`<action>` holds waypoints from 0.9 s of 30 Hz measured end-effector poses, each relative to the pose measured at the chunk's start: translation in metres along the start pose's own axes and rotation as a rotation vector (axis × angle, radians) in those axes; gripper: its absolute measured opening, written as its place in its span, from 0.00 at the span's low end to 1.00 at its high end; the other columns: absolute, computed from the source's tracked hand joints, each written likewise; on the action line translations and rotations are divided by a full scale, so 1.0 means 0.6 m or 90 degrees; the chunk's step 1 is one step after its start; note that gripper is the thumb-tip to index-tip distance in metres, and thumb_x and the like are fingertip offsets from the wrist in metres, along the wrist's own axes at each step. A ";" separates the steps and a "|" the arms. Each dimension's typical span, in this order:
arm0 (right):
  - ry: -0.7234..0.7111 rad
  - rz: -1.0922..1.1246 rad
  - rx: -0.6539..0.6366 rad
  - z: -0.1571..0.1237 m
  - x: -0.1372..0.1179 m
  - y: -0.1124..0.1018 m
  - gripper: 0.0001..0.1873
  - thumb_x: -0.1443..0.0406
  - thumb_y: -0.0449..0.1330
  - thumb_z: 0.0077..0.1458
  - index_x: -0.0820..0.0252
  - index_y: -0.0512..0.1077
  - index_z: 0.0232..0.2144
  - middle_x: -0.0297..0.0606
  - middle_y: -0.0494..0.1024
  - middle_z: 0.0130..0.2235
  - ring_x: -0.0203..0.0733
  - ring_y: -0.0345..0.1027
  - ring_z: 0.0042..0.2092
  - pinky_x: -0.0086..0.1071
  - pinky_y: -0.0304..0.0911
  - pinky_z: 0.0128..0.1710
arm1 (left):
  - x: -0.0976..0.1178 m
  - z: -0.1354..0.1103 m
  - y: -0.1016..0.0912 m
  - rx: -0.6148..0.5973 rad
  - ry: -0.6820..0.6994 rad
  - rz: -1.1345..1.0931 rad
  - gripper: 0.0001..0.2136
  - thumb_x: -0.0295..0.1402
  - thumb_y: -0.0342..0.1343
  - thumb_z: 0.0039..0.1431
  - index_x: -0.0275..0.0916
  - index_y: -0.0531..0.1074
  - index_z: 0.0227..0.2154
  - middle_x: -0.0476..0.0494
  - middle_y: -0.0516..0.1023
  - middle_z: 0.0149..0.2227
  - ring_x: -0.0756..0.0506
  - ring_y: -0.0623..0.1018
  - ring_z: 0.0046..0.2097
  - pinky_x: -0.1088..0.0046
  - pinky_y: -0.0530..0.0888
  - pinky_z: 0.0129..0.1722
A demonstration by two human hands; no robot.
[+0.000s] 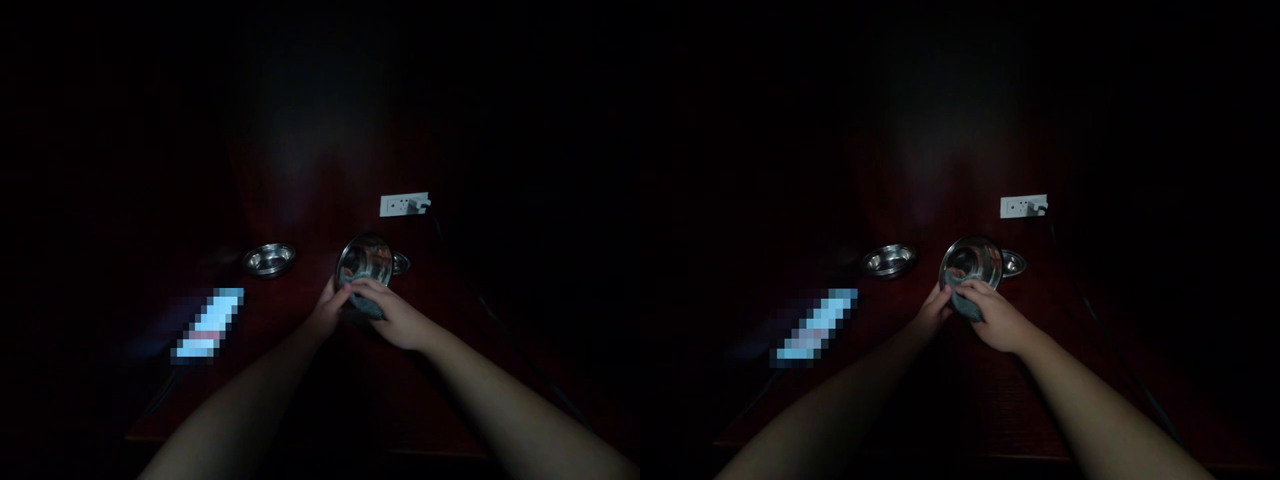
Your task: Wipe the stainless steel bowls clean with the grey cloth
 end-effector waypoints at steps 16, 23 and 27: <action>0.029 0.017 -0.074 -0.002 0.009 0.012 0.28 0.78 0.51 0.48 0.56 0.68 0.51 0.43 0.70 0.53 0.46 0.63 0.54 0.46 0.57 0.57 | -0.041 0.012 -0.018 0.034 0.010 0.116 0.21 0.49 0.57 0.51 0.38 0.67 0.41 0.45 0.74 0.39 0.47 0.74 0.42 0.68 0.69 0.46; 0.084 -0.063 -0.084 -0.003 0.022 0.011 0.27 0.77 0.53 0.46 0.58 0.69 0.49 0.43 0.71 0.49 0.47 0.65 0.52 0.44 0.60 0.54 | -0.018 0.009 0.003 -0.050 0.075 0.149 0.23 0.42 0.60 0.50 0.38 0.65 0.47 0.44 0.73 0.41 0.46 0.73 0.44 0.67 0.68 0.47; 0.093 -0.073 -0.055 -0.003 0.019 0.007 0.23 0.75 0.54 0.48 0.58 0.70 0.48 0.43 0.71 0.47 0.46 0.65 0.49 0.43 0.61 0.53 | -0.012 0.006 0.009 -0.064 0.070 0.156 0.23 0.40 0.61 0.50 0.38 0.65 0.48 0.43 0.74 0.43 0.44 0.73 0.46 0.66 0.67 0.49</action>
Point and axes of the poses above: each hand's wrist, its own z-axis towards the middle knuckle, its own y-axis out of the palm, x = y × z, the point moved 4 cm from there along z, towards the middle knuckle
